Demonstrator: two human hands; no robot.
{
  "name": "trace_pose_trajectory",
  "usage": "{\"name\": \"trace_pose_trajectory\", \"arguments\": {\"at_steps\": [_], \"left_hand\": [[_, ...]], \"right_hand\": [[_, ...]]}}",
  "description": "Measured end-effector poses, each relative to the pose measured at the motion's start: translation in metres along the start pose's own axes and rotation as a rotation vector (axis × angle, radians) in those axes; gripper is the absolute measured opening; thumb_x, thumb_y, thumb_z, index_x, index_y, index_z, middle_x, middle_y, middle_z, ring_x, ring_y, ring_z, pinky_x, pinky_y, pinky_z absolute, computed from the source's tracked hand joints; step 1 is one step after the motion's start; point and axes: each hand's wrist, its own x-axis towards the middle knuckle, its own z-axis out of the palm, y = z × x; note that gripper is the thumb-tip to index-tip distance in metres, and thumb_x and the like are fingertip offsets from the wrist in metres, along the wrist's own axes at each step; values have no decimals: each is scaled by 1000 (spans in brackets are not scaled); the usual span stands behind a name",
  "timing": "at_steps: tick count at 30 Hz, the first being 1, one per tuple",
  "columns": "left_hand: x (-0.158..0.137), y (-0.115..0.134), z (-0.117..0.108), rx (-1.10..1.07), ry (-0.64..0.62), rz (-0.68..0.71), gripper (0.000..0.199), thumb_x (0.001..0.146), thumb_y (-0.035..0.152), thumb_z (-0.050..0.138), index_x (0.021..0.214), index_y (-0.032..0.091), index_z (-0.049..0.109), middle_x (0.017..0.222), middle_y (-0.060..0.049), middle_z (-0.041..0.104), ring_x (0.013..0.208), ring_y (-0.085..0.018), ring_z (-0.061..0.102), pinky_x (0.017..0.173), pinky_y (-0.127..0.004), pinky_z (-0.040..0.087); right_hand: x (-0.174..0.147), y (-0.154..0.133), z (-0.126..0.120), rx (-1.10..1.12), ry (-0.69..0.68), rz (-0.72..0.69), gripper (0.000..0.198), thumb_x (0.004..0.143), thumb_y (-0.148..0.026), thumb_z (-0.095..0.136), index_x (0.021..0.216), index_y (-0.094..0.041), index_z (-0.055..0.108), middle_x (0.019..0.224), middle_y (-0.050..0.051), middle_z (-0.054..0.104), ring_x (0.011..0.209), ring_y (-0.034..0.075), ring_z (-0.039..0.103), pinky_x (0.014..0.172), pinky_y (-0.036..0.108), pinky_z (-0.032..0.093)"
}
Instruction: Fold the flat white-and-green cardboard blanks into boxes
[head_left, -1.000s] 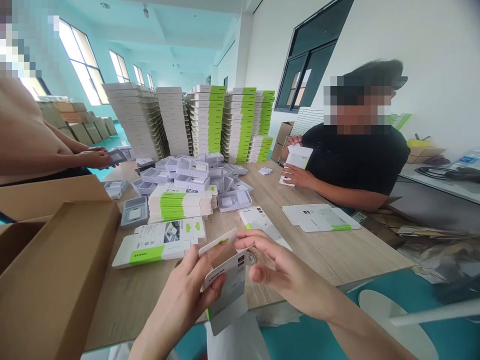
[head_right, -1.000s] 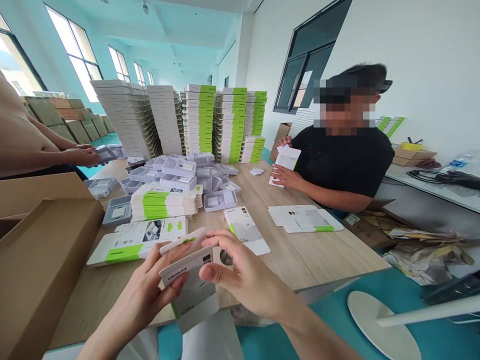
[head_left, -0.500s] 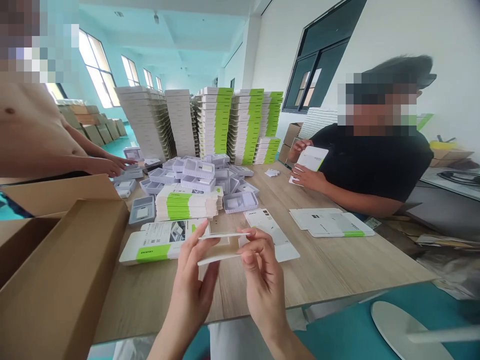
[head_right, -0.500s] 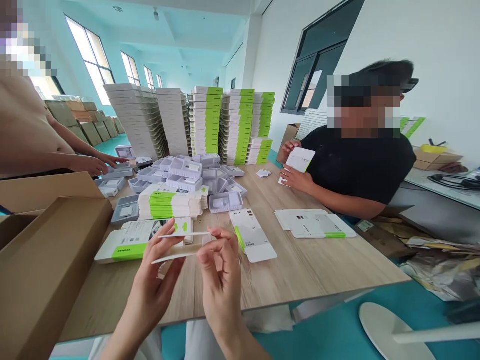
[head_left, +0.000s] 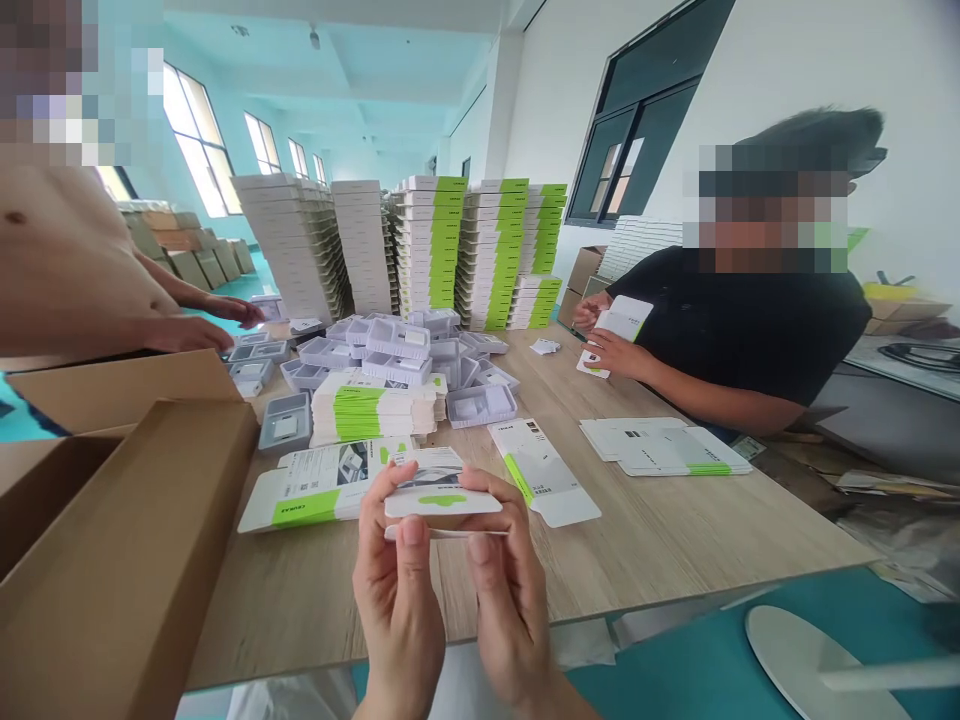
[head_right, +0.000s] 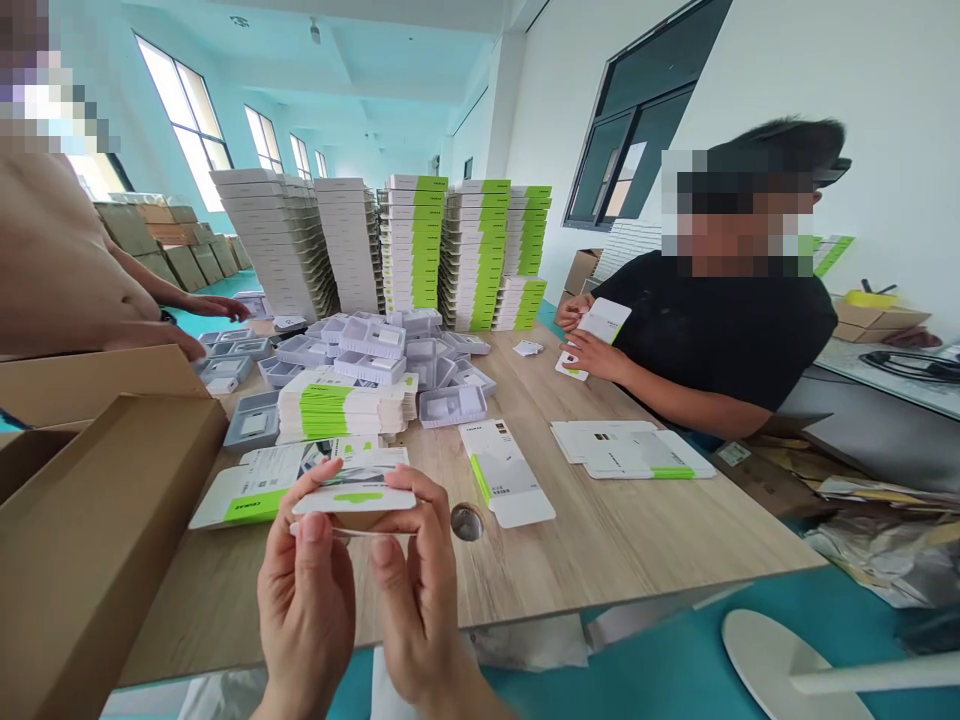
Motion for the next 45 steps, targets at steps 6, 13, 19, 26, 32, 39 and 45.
{"name": "trace_pose_trajectory", "arguments": {"at_steps": [6, 13, 19, 26, 32, 39, 45], "left_hand": [[-6, -3, 8, -46, -34, -30, 32, 103, 44, 55, 130, 28, 62, 138, -8, 63, 131, -25, 59, 109, -39, 48], [-8, -7, 17, -171, 81, -82, 22, 96, 42, 66, 112, 28, 61, 138, -5, 64, 137, -28, 53, 112, -45, 44], [2, 4, 29, -347, 268, -184, 26, 83, 30, 72, 86, 25, 47, 124, -4, 69, 134, -29, 56, 101, -43, 50], [17, 12, 33, -480, 398, -343, 18, 76, 16, 63, 86, 25, 50, 110, 1, 70, 113, -20, 64, 90, -33, 52], [24, 14, 29, -444, 445, -318, 12, 81, 14, 58, 86, 25, 55, 100, 3, 69, 105, -17, 63, 91, -32, 49], [28, 22, 31, -441, 423, -448, 2, 75, 22, 65, 73, 21, 66, 91, 2, 67, 101, -17, 59, 94, -30, 42], [14, 36, 33, -523, 401, -513, 8, 63, 25, 76, 67, 23, 69, 85, 3, 67, 102, -18, 57, 96, -30, 40]], "right_hand": [[6, -4, 9, 48, 164, 147, 25, 102, -33, 41, 118, -23, 56, 119, 13, 67, 105, 27, 72, 84, 40, 62], [12, -4, 20, 36, 302, 136, 17, 95, -29, 47, 107, -23, 57, 116, 10, 58, 101, 23, 67, 79, 37, 62], [8, 7, 29, -11, 383, 154, 5, 93, -28, 51, 93, -24, 53, 125, 12, 55, 119, 26, 60, 88, 39, 60], [13, 4, 38, 162, 454, 202, 16, 84, -19, 56, 91, -27, 44, 116, 5, 59, 107, 19, 63, 84, 34, 58], [13, -6, 27, 116, 216, 235, 3, 91, -22, 50, 91, -26, 51, 111, 5, 62, 108, 21, 63, 88, 35, 56], [20, -2, 12, 111, 97, -12, 14, 101, -23, 49, 103, -28, 62, 103, 1, 65, 101, 18, 63, 90, 31, 52], [19, -10, 13, 158, 250, 36, 16, 91, -15, 56, 87, -26, 66, 89, -1, 68, 87, 17, 65, 78, 27, 52]]}}
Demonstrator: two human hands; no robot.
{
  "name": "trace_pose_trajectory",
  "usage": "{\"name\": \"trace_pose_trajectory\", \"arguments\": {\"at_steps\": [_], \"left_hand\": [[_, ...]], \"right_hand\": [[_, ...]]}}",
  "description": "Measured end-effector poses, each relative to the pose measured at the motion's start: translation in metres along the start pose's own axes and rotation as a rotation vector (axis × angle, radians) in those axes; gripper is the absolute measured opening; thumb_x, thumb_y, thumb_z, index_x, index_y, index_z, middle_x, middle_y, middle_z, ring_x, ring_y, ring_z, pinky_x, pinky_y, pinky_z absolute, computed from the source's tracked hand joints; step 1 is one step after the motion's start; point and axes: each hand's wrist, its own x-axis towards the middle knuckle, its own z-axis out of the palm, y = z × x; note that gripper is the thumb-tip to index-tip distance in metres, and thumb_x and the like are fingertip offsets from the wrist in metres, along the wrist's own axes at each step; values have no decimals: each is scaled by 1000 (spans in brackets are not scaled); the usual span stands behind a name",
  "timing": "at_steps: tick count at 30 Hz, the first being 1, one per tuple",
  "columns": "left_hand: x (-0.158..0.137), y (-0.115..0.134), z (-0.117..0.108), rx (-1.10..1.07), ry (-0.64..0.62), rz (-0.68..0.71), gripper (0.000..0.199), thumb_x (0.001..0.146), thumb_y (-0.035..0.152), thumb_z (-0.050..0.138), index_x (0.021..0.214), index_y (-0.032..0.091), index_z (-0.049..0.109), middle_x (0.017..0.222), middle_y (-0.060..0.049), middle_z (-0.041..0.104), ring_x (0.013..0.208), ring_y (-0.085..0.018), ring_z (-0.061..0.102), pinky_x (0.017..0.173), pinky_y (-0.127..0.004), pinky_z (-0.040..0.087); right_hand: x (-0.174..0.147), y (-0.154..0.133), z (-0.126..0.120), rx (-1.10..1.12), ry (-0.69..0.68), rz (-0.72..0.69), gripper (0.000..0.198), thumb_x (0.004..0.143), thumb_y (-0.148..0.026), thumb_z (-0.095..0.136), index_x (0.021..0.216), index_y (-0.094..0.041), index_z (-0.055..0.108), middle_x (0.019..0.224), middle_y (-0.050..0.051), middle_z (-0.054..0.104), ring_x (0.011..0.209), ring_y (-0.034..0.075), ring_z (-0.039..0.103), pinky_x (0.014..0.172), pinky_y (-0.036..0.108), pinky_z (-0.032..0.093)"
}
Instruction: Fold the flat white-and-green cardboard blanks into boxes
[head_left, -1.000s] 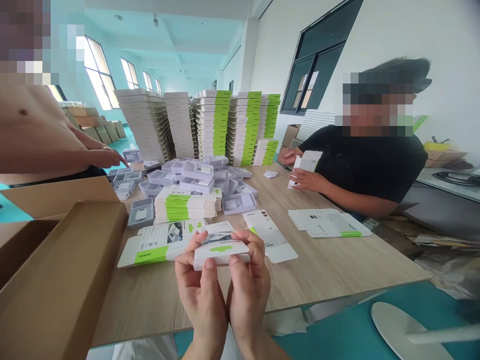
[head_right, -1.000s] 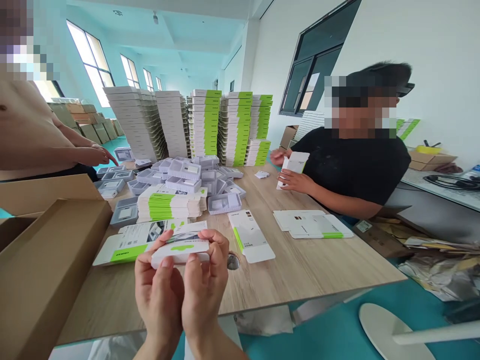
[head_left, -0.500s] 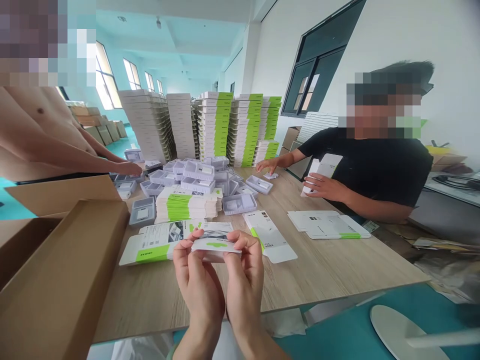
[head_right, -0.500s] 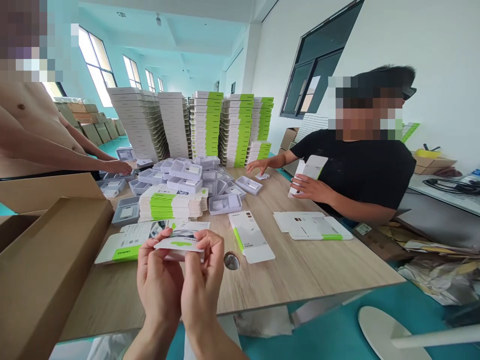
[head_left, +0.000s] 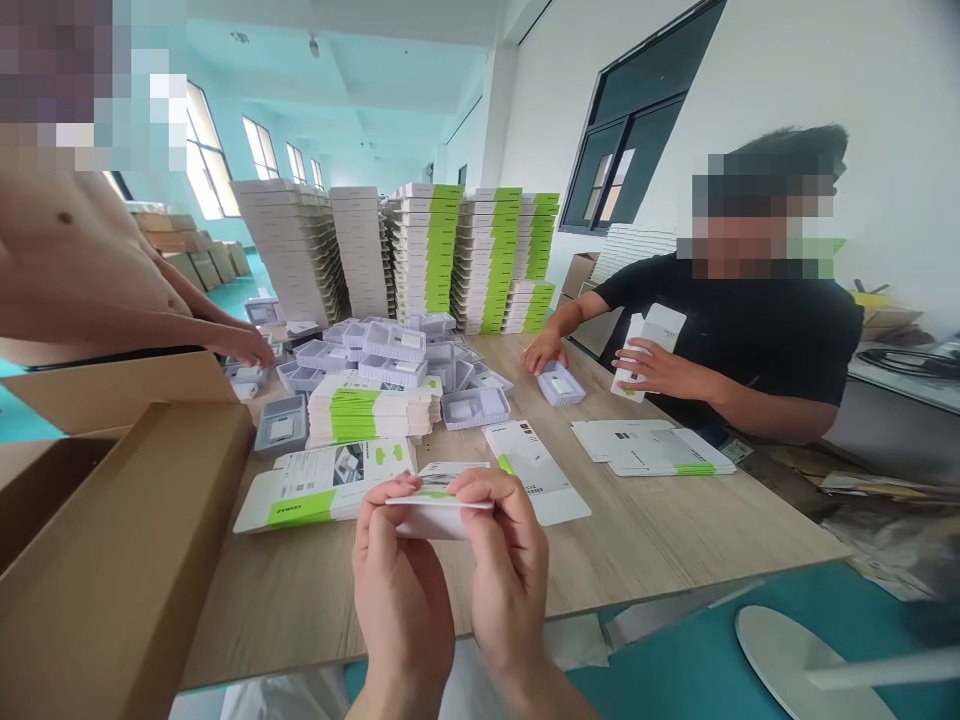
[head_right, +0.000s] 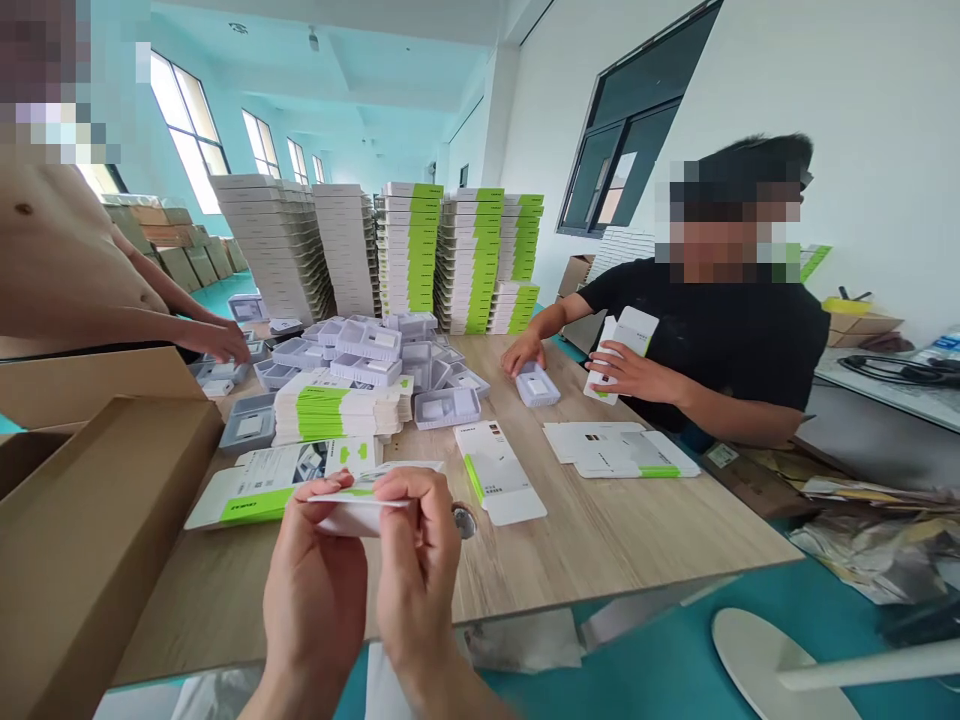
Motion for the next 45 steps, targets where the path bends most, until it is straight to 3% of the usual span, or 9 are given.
{"name": "trace_pose_trajectory", "arguments": {"at_steps": [5, 14, 17, 20, 26, 31, 35, 40, 45], "left_hand": [[-8, -2, -4, 9, -24, 1, 9, 61, 28, 73, 68, 23, 72, 84, 3, 68, 101, -19, 56, 93, -29, 40], [3, 2, -8, 164, -194, -28, 11, 72, 28, 78, 82, 25, 73, 90, 5, 68, 88, -14, 57, 76, -22, 44], [7, 9, -18, 361, -331, -97, 27, 84, 41, 75, 108, 28, 76, 115, 1, 71, 113, -20, 60, 89, -25, 46], [6, 18, -29, 601, -435, -84, 43, 91, 51, 69, 132, 36, 67, 149, 1, 59, 146, -27, 43, 112, -34, 39], [-15, 22, -36, 800, -507, 70, 63, 99, 57, 57, 156, 39, 40, 163, -4, 43, 157, -34, 28, 124, -51, 31], [2, 3, -49, 823, -679, 189, 69, 99, 47, 61, 160, 36, 30, 171, -6, 31, 159, -33, 23, 127, -52, 27], [22, -15, -58, 842, -804, 296, 54, 104, 38, 54, 154, 32, 36, 165, -10, 42, 157, -30, 31, 125, -50, 34], [14, -24, -50, 668, -768, 119, 51, 101, 42, 56, 147, 25, 41, 147, -18, 59, 134, -32, 61, 104, -48, 56], [2, -30, -39, 601, -586, 90, 34, 94, 42, 65, 123, 26, 58, 131, -13, 65, 115, -28, 70, 87, -40, 63]], "right_hand": [[-4, -1, 4, 25, 183, 119, 15, 82, -15, 57, 73, -25, 63, 79, -3, 66, 79, 16, 63, 72, 27, 50], [-11, 0, -2, -70, 104, 44, 6, 91, -24, 61, 94, -27, 66, 94, 1, 67, 88, 18, 64, 75, 29, 51], [-9, -2, -9, -140, 50, 145, 11, 96, -34, 61, 102, -26, 63, 100, 3, 67, 84, 18, 66, 70, 30, 52], [-7, -6, -16, -247, -1, 150, 16, 101, -38, 56, 113, -28, 60, 111, 6, 68, 100, 22, 67, 82, 35, 54], [-3, -13, -32, -432, -117, -44, 14, 105, -26, 50, 114, -34, 57, 135, 6, 56, 127, 23, 56, 91, 36, 54], [12, -13, -41, -603, -276, -152, 29, 107, -20, 39, 105, -31, 66, 127, 6, 60, 129, 21, 57, 92, 35, 54], [21, -7, -44, -718, -279, -267, 31, 105, -16, 40, 105, -29, 68, 138, 9, 54, 135, 24, 53, 94, 38, 54], [18, -7, -36, -876, -372, -486, 26, 99, -26, 53, 122, -30, 66, 161, 9, 34, 150, 37, 30, 112, 58, 40], [16, -7, -25, -800, -333, -423, 15, 95, -29, 61, 110, -29, 62, 159, 9, 37, 154, 41, 22, 114, 68, 35]]}}
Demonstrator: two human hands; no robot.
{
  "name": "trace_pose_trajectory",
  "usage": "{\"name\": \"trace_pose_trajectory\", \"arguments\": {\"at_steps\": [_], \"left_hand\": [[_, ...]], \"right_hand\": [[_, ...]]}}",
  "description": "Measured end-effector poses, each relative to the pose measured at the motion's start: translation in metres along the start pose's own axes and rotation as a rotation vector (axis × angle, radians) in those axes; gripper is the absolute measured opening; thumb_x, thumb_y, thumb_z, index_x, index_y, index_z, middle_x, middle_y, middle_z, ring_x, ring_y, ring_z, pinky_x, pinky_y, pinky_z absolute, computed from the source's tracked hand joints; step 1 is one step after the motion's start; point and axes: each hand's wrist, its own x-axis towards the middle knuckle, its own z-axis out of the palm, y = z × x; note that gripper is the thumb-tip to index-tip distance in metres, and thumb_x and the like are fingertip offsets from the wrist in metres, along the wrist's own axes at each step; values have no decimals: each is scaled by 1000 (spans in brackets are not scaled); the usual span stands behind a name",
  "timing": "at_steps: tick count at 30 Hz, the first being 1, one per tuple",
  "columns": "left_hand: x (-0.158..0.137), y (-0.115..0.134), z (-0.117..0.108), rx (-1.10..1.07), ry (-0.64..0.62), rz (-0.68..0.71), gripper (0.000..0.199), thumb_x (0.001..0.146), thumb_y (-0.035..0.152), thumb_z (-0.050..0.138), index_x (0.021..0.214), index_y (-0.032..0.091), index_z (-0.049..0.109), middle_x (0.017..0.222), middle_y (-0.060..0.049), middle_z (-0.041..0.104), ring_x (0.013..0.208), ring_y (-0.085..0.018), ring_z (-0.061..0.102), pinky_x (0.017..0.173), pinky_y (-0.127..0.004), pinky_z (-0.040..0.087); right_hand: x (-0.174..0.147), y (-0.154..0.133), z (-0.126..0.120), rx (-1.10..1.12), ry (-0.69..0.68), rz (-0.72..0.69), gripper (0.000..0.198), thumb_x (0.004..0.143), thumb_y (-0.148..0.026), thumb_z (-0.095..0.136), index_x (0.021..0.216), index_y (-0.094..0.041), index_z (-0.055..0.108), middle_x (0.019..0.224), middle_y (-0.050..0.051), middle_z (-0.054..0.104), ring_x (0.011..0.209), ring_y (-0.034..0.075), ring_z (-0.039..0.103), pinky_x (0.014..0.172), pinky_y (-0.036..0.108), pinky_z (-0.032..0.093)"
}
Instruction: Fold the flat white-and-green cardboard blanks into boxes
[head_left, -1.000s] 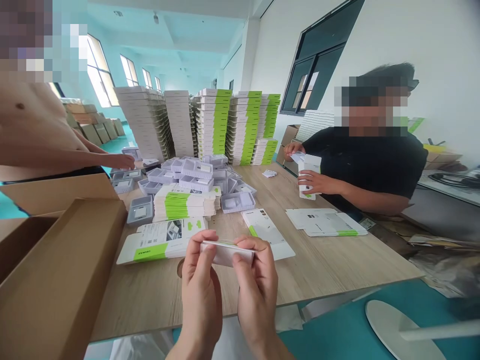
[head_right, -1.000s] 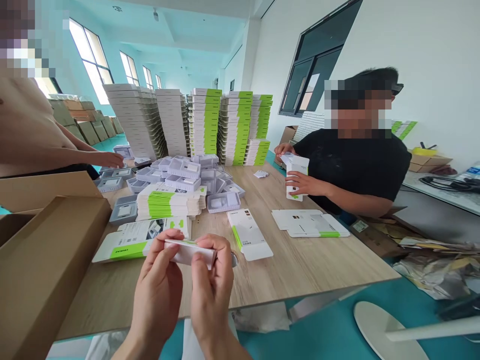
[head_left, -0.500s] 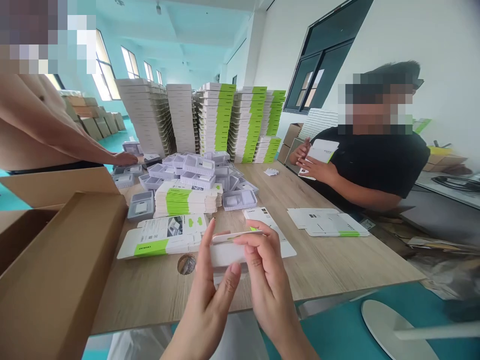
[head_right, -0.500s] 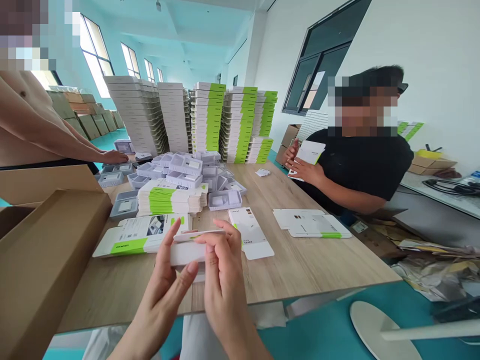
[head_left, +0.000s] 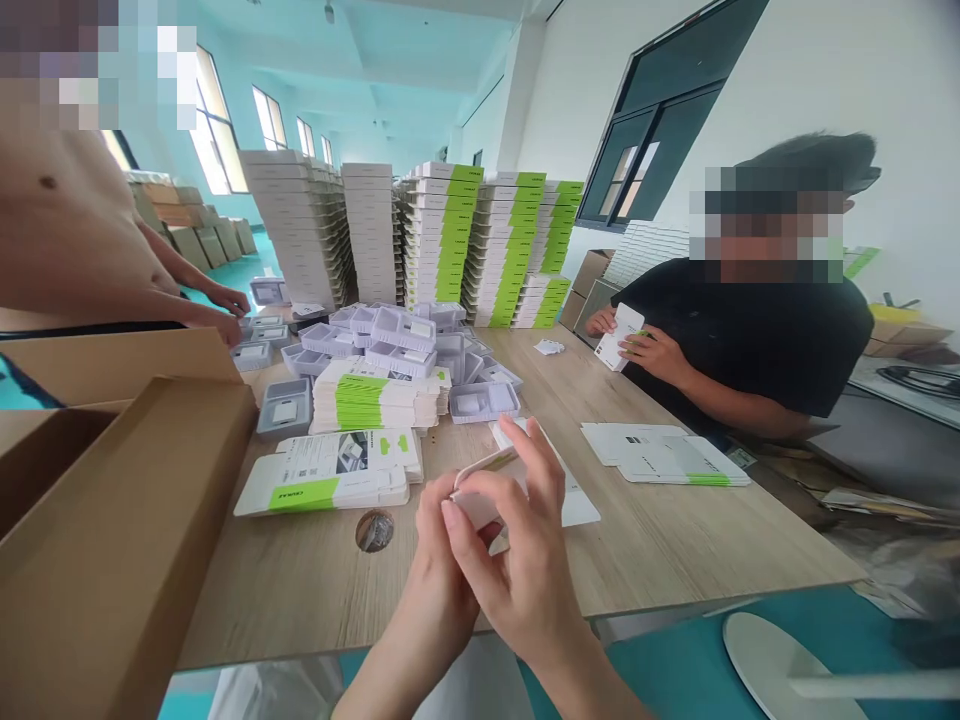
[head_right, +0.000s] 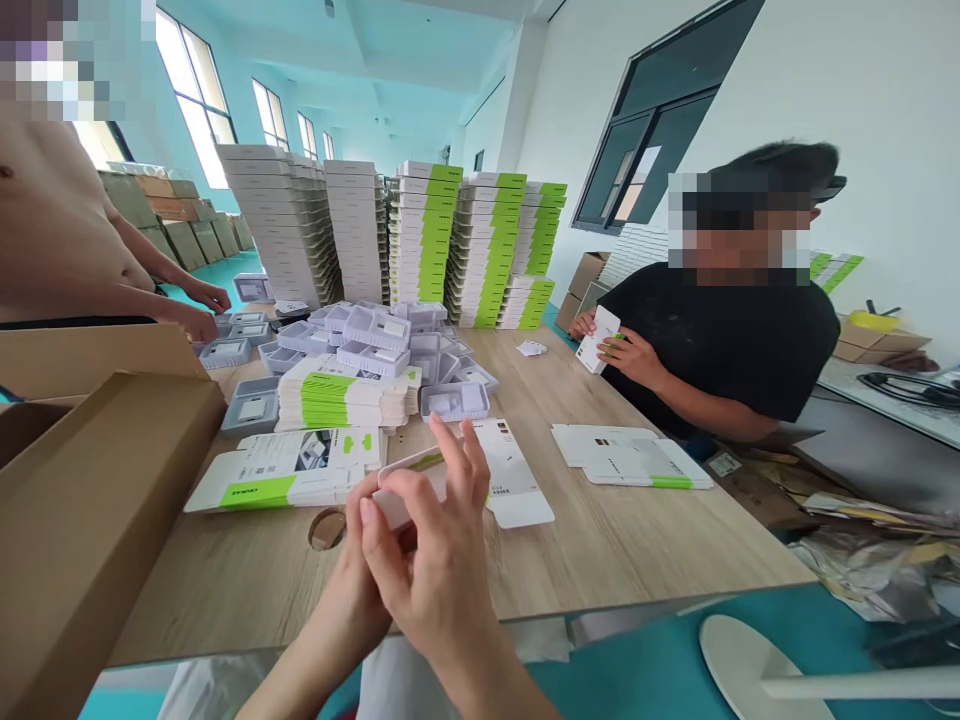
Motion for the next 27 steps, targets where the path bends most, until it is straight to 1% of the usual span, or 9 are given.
{"name": "trace_pose_trajectory", "arguments": {"at_steps": [3, 5, 8, 11, 15, 17, 19, 23, 27], "left_hand": [[2, -2, 2, -29, 32, 19, 31, 92, 42, 68, 115, 26, 56, 119, -11, 68, 105, -26, 71, 76, -35, 62], [5, -5, 0, -18, 39, 53, 31, 89, 37, 72, 112, 24, 54, 107, -8, 69, 92, -22, 71, 69, -31, 58], [8, -10, -6, 29, 54, 62, 27, 88, 29, 73, 107, 23, 54, 90, -3, 68, 75, -17, 65, 64, -28, 53], [8, -18, -10, 64, 92, 72, 26, 87, 26, 74, 105, 23, 56, 85, 0, 66, 71, -16, 60, 64, -27, 49], [5, -25, -9, 156, 169, 134, 28, 83, 23, 77, 104, 23, 58, 85, 1, 66, 70, -14, 57, 65, -26, 44], [4, -25, -7, 164, 207, 132, 30, 82, 23, 77, 106, 23, 59, 87, 1, 67, 70, -14, 58, 66, -27, 45], [3, -23, -5, 113, 218, 108, 32, 83, 26, 77, 109, 24, 59, 93, -1, 70, 77, -16, 63, 70, -28, 49], [2, -18, -1, -114, 159, 64, 35, 86, 40, 77, 112, 24, 59, 112, -8, 72, 97, -22, 70, 78, -33, 57], [1, -16, -1, -166, 122, 53, 41, 87, 50, 76, 114, 23, 60, 117, -11, 72, 96, -22, 73, 81, -34, 59]], "right_hand": [[0, 2, 4, 51, 13, 9, 10, 97, -23, 58, 105, -27, 60, 157, 10, 39, 152, 39, 29, 115, 67, 36], [-2, 6, 7, 76, 17, 14, 11, 97, -22, 57, 107, -27, 61, 156, 12, 39, 152, 38, 31, 114, 66, 38], [-7, 11, 9, 95, 13, 55, 11, 99, -23, 57, 108, -27, 62, 157, 13, 39, 152, 38, 32, 110, 64, 42], [-9, 13, 9, 112, 9, 77, 10, 98, -23, 58, 106, -27, 65, 159, 12, 39, 150, 37, 36, 109, 61, 43], [-5, 13, 7, 110, 12, 66, 10, 98, -21, 58, 91, -25, 64, 153, 11, 48, 143, 34, 44, 108, 58, 44], [-4, 15, 7, 87, -14, 37, 10, 98, -20, 59, 91, -25, 65, 151, 11, 49, 143, 34, 43, 108, 58, 44], [-6, 19, 9, 69, -30, -15, 9, 97, -21, 59, 99, -26, 66, 152, 11, 48, 143, 35, 42, 108, 61, 44], [-16, 27, 16, 46, -15, -103, 27, 94, -25, 63, 120, -30, 65, 150, 11, 47, 147, 39, 37, 109, 64, 45], [-21, 28, 20, 35, 9, -137, 34, 92, -22, 64, 125, -32, 66, 145, 10, 48, 149, 39, 35, 108, 63, 48]]}}
